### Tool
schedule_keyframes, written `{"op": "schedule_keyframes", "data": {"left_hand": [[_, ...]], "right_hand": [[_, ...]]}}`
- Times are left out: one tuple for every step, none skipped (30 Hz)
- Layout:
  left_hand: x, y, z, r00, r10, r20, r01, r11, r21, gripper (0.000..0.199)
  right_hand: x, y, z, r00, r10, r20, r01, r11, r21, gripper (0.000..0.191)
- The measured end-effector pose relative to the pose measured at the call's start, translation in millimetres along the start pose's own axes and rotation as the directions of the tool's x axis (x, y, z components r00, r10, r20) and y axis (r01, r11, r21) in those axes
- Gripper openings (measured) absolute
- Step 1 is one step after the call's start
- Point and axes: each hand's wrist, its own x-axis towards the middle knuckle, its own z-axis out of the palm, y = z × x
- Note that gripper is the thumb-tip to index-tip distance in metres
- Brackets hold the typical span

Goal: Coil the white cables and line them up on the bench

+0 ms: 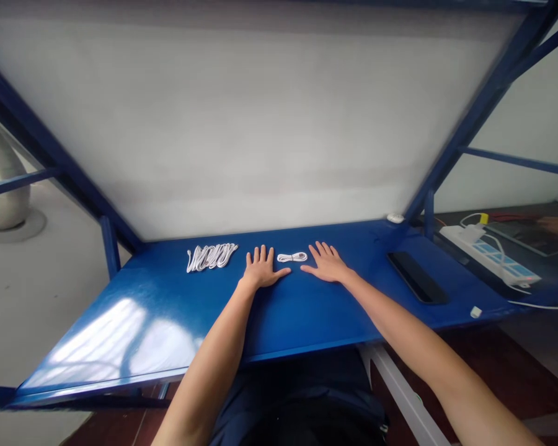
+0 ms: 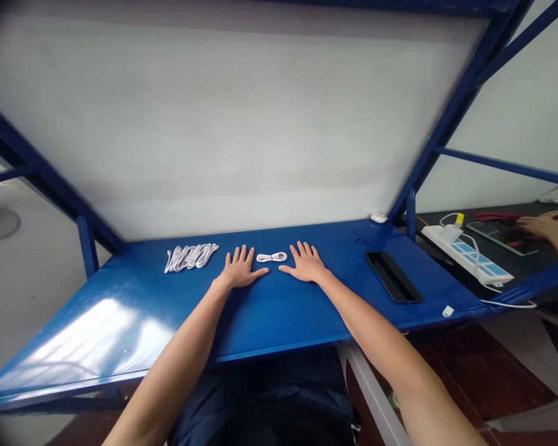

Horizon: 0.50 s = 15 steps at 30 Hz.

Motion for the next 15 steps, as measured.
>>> {"op": "schedule_keyframes", "data": {"left_hand": [[0.3,0.0,0.2,1.000,0.001,-0.001,-0.001,1.000,0.001,0.110],[0.5,-0.1,0.4,1.000,0.001,-0.002,-0.001,1.000,0.000,0.110],[0.7,-0.3,0.6,1.000,0.002,-0.004,-0.002,1.000,-0.004,0.110],[0.8,-0.5,0.8,1.000,0.003,-0.007,-0.003,1.000,-0.008,0.110],[0.9,-0.7,1.1,1.000,0.003,-0.010,-0.003,1.000,-0.011,0.110],[0.9,-0.8,1.4,1.000,0.003,-0.013,-0.003,1.000,-0.013,0.110],[0.9,-1.0,1.8,1.000,0.003,-0.015,-0.003,1.000,-0.013,0.109],[0.9,-1.1,2.2,1.000,0.004,-0.018,-0.004,1.000,-0.012,0.109],[0.9,-1.1,2.6,1.000,0.005,-0.021,-0.005,1.000,-0.009,0.109],[0.9,-1.1,2.9,1.000,0.006,-0.023,-0.006,1.000,-0.007,0.108],[0.8,-1.1,3.1,1.000,0.006,-0.025,-0.007,1.000,-0.006,0.108],[0.8,-1.1,3.2,1.000,0.006,-0.025,-0.006,1.000,-0.005,0.108],[0.7,-1.0,3.2,1.000,0.005,-0.025,-0.005,1.000,-0.005,0.108],[0.6,-0.9,3.0,1.000,0.003,-0.025,-0.004,1.000,-0.007,0.108],[0.5,-0.8,2.7,1.000,0.002,-0.025,-0.003,1.000,-0.009,0.108]], "right_hand": [[0.3,0.2,0.1,1.000,0.000,0.001,0.000,1.000,-0.002,0.106],[0.4,0.3,0.3,1.000,-0.001,0.002,0.001,1.000,-0.004,0.106],[0.4,0.4,0.6,1.000,-0.003,0.000,0.003,1.000,-0.006,0.106],[0.3,0.5,1.1,1.000,-0.004,-0.006,0.004,1.000,-0.008,0.106],[0.1,0.7,1.8,1.000,-0.006,-0.018,0.006,1.000,-0.010,0.106],[-0.2,0.8,2.6,0.999,-0.008,-0.034,0.008,1.000,-0.010,0.105],[-0.5,1.0,3.5,0.999,-0.008,-0.051,0.008,1.000,-0.008,0.105],[-0.9,1.2,4.4,0.998,-0.007,-0.066,0.007,1.000,-0.004,0.104],[-1.1,1.4,5.1,0.997,-0.004,-0.075,0.004,1.000,0.002,0.103],[-1.3,1.6,5.6,0.997,-0.001,-0.078,0.002,1.000,0.009,0.102],[-1.4,1.9,5.9,0.997,0.000,-0.078,0.001,1.000,0.016,0.102],[-1.5,2.1,6.0,0.997,-0.001,-0.077,0.002,1.000,0.023,0.102],[-1.6,2.2,6.0,0.997,-0.003,-0.076,0.005,1.000,0.028,0.102],[-1.7,2.4,5.8,0.997,-0.005,-0.076,0.008,0.999,0.032,0.102],[-1.8,2.5,5.5,0.997,-0.007,-0.076,0.010,0.999,0.036,0.102]]}}
